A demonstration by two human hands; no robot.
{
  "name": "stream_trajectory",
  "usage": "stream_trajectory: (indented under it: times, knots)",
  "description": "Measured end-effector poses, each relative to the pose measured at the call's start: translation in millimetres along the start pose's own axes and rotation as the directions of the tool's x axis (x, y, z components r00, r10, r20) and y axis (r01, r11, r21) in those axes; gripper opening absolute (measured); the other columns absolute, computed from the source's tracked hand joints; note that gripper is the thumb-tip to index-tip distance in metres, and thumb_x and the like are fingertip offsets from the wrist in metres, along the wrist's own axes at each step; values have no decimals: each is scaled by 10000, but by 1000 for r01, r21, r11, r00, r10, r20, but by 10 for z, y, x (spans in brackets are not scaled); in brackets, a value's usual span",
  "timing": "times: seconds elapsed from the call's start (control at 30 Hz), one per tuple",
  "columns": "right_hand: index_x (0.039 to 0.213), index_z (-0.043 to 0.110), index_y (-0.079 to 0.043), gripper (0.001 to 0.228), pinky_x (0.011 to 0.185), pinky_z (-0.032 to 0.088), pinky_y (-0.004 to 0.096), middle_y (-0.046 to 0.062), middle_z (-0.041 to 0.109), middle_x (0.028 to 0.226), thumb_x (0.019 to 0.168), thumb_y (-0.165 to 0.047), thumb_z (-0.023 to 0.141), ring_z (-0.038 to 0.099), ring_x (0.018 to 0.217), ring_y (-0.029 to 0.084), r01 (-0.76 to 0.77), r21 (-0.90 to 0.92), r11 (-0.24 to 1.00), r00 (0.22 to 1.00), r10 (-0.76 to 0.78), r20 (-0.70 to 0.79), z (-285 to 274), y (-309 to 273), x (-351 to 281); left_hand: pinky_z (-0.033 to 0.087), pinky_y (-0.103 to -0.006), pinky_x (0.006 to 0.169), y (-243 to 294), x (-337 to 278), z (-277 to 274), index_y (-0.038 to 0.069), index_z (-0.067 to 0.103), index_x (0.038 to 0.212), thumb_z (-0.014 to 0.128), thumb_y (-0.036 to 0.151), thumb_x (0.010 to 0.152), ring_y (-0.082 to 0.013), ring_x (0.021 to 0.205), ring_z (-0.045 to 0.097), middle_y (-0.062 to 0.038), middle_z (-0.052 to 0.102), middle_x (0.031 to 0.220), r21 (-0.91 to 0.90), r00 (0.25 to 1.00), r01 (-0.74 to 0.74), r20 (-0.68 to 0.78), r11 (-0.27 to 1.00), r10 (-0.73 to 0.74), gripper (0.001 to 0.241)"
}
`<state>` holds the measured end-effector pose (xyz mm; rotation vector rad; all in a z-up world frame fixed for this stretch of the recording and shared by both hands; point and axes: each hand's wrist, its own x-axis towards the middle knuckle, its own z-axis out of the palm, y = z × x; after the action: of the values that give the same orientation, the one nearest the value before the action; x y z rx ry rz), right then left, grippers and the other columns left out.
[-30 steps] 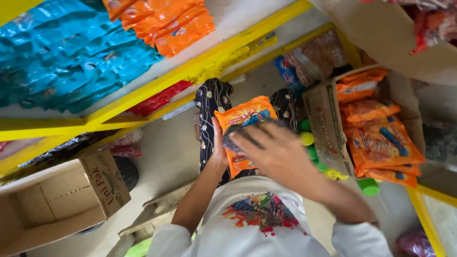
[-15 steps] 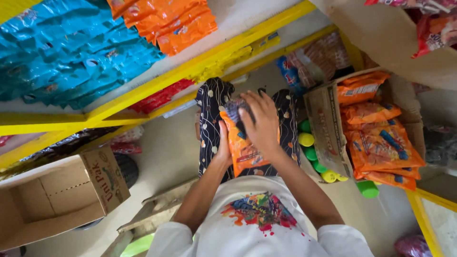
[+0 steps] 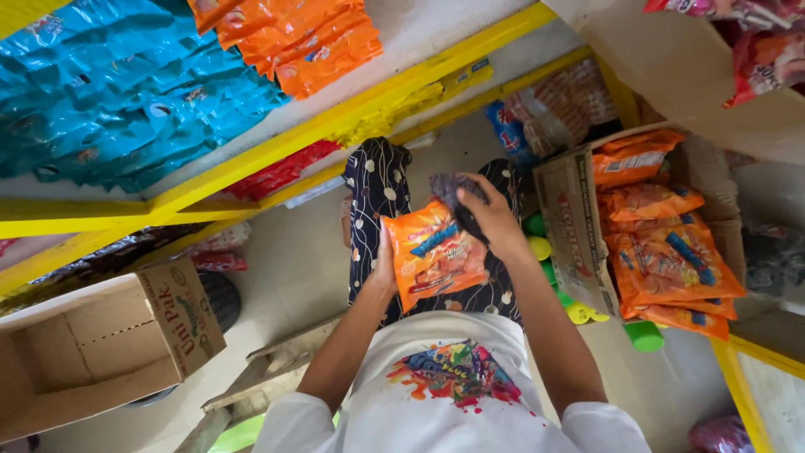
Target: The person sits in front of yellow shop shelving and wipes orange snack packets one at a time with a dark cloth, then stacks the wiped packets on the shelf. They take packets from a cardboard box, rub each packet's surfaces with the cloth, and place finished packets onto a growing stack beside the blue-wrapped goods.
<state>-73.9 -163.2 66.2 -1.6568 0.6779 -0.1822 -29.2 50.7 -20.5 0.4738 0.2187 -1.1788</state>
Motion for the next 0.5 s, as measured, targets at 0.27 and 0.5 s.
stream_trajectory:
  times: [0.27, 0.5]
  knots:
    - [1251, 668, -63, 447, 884, 569, 281, 52, 707, 1116, 836, 5, 819, 685, 993, 148, -117, 505, 855, 988, 154, -33, -77, 309, 84, 502, -562, 1034, 226, -206, 618, 55, 381, 1504, 377, 659, 970, -360, 1308, 554, -178, 509, 1471, 217, 998, 15, -68, 976, 0, 806]
    - [1201, 674, -30, 422, 873, 567, 265, 14, 674, 1176, 819, 27, 843, 672, 999, 121, 17, 466, 885, 983, 70, -169, 39, 436, 84, 499, -395, 1093, 127, -260, 251, -33, 471, 1477, 707, 363, 1009, -266, 1296, 570, -199, 534, 1426, 678, 957, -262, 94, 686, 273, 657]
